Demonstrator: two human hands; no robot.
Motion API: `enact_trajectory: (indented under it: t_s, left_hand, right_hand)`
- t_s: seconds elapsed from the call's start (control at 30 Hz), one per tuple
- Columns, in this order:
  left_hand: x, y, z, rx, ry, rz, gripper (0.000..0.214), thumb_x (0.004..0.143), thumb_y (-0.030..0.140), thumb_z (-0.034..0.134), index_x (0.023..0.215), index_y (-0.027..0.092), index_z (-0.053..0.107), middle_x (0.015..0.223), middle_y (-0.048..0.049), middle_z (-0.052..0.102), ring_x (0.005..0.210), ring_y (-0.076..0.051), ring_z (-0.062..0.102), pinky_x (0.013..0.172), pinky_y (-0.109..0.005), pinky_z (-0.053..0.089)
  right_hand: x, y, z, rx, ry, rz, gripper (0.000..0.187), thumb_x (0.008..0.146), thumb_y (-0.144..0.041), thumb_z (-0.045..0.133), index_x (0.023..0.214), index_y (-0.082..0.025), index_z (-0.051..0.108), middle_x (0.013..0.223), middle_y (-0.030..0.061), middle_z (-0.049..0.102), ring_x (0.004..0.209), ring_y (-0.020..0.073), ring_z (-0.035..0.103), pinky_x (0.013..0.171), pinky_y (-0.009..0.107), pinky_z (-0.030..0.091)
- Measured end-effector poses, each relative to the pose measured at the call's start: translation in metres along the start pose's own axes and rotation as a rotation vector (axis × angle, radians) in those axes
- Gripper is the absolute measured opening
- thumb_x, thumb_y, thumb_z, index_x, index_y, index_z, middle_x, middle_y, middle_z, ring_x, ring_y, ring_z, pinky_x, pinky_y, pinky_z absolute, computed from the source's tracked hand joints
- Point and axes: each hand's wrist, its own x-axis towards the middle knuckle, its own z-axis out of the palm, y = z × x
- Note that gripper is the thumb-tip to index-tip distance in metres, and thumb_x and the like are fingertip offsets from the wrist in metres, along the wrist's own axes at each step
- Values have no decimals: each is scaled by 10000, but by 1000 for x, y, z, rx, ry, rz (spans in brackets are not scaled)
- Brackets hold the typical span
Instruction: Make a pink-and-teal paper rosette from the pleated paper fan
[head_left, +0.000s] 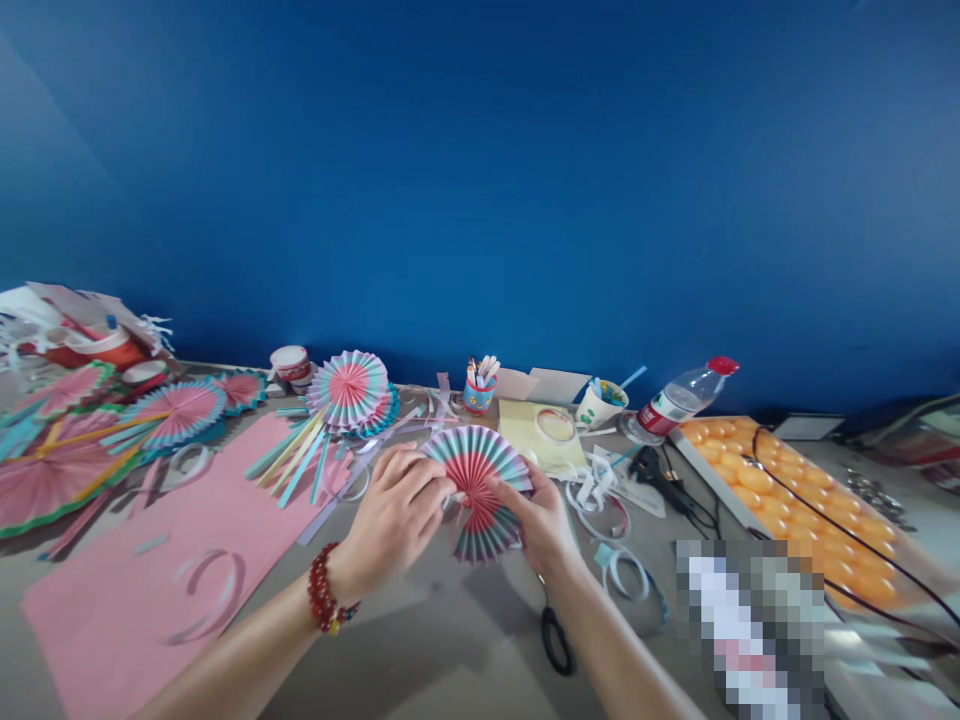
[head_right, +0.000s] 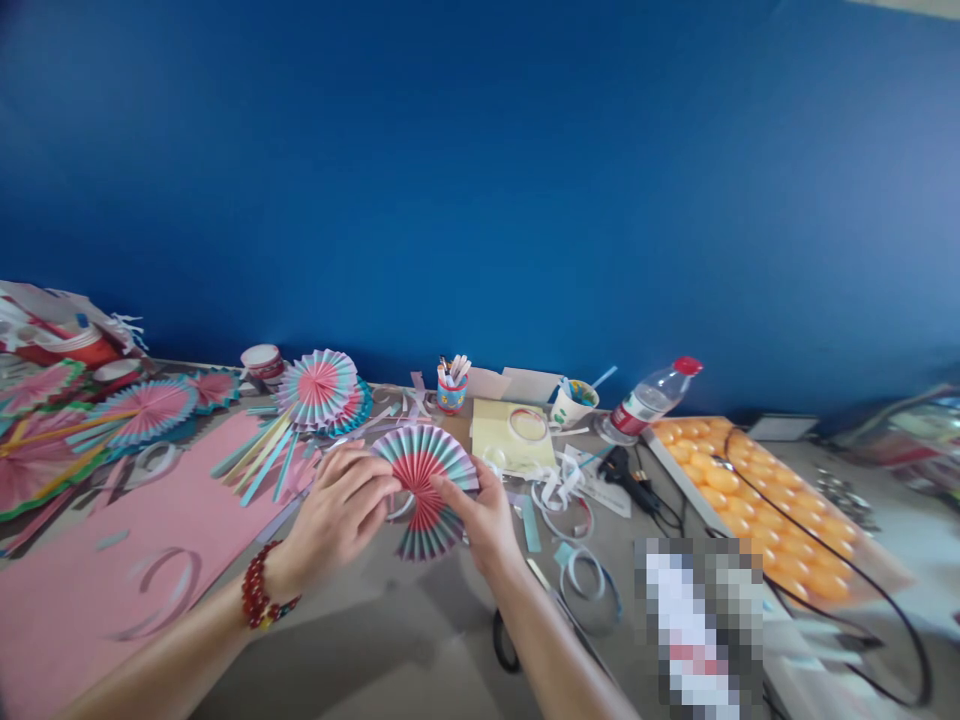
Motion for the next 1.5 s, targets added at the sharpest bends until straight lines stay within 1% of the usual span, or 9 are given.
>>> enact_trajectory:
  t_s: [0.13, 0.33, 0.47, 0.73, 0.93, 1.1, 1.23, 1.37, 1.5]
  left_hand:
    - [1, 2, 1, 3, 21, -12, 171, 930, 109, 508, 1032, 184, 622, 1050, -55, 656, 1012, -228, 540, 1058, -476, 348]
    - [4, 6, 4, 12, 115, -33, 160, 955, 115, 502, 990, 194, 636, 965, -41, 686, 941, -207, 565, 1034, -447, 361]
    - [2, 5, 8, 6, 84, -27, 201, 947, 96, 488, 1044, 194, 635, 976, -41, 684, 927, -201, 558, 1039, -449, 355]
    - [-1, 6, 11, 16, 34, -41, 139, 889, 123, 542, 967, 187, 638, 992, -47, 673, 971, -219, 553, 1075, -471, 338]
    - [-1, 11, 7, -25, 46, -44, 172, 910, 159, 540, 1060, 186, 621, 1069, -61, 680, 1025, -224, 555, 1066, -470, 342]
    - [-1, 16, 4, -82, 54, -22, 228, 873, 212, 586, 1099, 180, 588, 1115, -81, 662, 1060, -248, 548, 1094, -516, 306]
    - [-2, 21, 3, -63, 22, -45, 263, 844, 264, 620, 1089, 175, 587, 1140, -97, 635, 1097, -275, 531, 1114, -552, 275]
    - [-2, 22, 6, -47, -8, -61, 266, 836, 229, 598, 1096, 176, 587, 1156, -107, 617, 1109, -286, 523, 1103, -554, 293]
    - [-3, 21, 10, -33, 29, -67, 230, 838, 190, 576, 1067, 173, 593, 1134, -109, 617, 1082, -279, 524, 1074, -542, 338]
  right_hand:
    - [-2, -2, 4, 12, -1, 14, 394, 651, -378, 878, 933, -192, 675, 801, 8, 732, 699, 172, 661, 724, 308, 542]
    - [-2, -1, 7, 37, 0, 21, 384, 651, -363, 880, 940, -197, 688, 835, 8, 738, 703, 161, 659, 727, 298, 543]
    - [-1, 1, 6, 46, 11, 12, 377, 665, -364, 870, 958, -207, 692, 852, 10, 741, 715, 165, 662, 740, 306, 545]
    - [-2, 5, 5, 15, 1, 11, 344, 674, -355, 867, 922, -202, 683, 834, 5, 739, 722, 169, 661, 731, 299, 534]
    - [-1, 3, 5, 39, 8, -2, 358, 685, -346, 859, 964, -209, 681, 865, 6, 746, 746, 179, 674, 752, 314, 542]
    - [-1, -2, 6, 32, 11, -7, 372, 679, -364, 859, 961, -198, 683, 846, 15, 744, 727, 194, 680, 731, 324, 553]
    - [-2, -6, 7, 49, 0, -19, 366, 686, -360, 854, 965, -196, 683, 877, 24, 747, 752, 195, 684, 746, 327, 556]
    - [-2, -7, 7, 54, 13, -25, 363, 677, -351, 861, 952, -194, 683, 837, 11, 740, 724, 179, 673, 749, 320, 547]
    - [-3, -4, 8, 38, 20, -34, 374, 682, -363, 859, 963, -198, 675, 845, 7, 739, 737, 182, 674, 764, 324, 544]
